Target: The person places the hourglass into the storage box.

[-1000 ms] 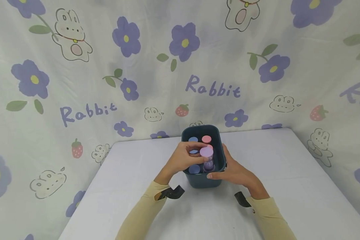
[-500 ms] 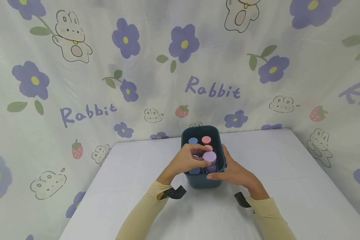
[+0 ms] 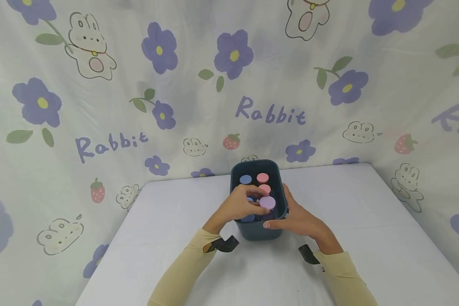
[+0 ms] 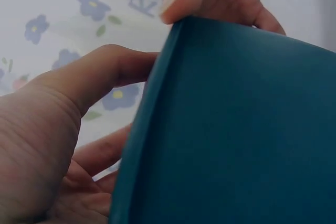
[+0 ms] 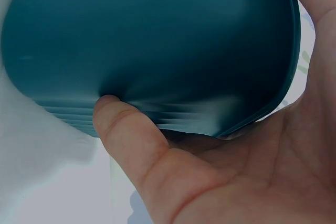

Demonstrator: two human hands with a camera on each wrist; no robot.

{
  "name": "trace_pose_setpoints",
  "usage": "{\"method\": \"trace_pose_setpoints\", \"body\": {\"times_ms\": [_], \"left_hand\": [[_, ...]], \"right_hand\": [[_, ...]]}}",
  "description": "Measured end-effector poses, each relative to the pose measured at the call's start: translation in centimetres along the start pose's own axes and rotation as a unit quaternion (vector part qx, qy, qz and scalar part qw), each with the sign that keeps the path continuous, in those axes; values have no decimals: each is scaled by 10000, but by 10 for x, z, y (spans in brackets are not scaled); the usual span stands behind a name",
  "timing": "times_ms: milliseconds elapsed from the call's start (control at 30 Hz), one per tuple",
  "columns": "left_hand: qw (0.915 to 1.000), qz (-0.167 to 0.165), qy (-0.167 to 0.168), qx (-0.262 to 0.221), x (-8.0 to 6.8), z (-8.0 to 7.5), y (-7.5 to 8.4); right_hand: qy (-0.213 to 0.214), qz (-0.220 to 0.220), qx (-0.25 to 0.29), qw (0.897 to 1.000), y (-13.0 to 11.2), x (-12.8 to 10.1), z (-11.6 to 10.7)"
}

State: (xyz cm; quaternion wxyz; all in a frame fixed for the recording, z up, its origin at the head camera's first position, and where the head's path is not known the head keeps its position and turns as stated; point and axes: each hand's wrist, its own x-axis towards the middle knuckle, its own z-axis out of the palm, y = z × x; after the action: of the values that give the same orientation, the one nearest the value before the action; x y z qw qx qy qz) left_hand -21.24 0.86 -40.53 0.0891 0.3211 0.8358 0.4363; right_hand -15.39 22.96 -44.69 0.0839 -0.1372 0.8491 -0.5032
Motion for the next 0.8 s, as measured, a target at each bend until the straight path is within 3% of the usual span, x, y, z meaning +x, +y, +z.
{"method": "trace_pose_setpoints", "body": {"times_ms": [267,800], "left_hand": [[9985,160,-314,424,0,4,2],[9921,74,-778,978,5,7,3]], "right_hand": [[-2,147,-96,9998,-1,-1,0],[-2,-23,-49,10000,-1,-1,0]]}}
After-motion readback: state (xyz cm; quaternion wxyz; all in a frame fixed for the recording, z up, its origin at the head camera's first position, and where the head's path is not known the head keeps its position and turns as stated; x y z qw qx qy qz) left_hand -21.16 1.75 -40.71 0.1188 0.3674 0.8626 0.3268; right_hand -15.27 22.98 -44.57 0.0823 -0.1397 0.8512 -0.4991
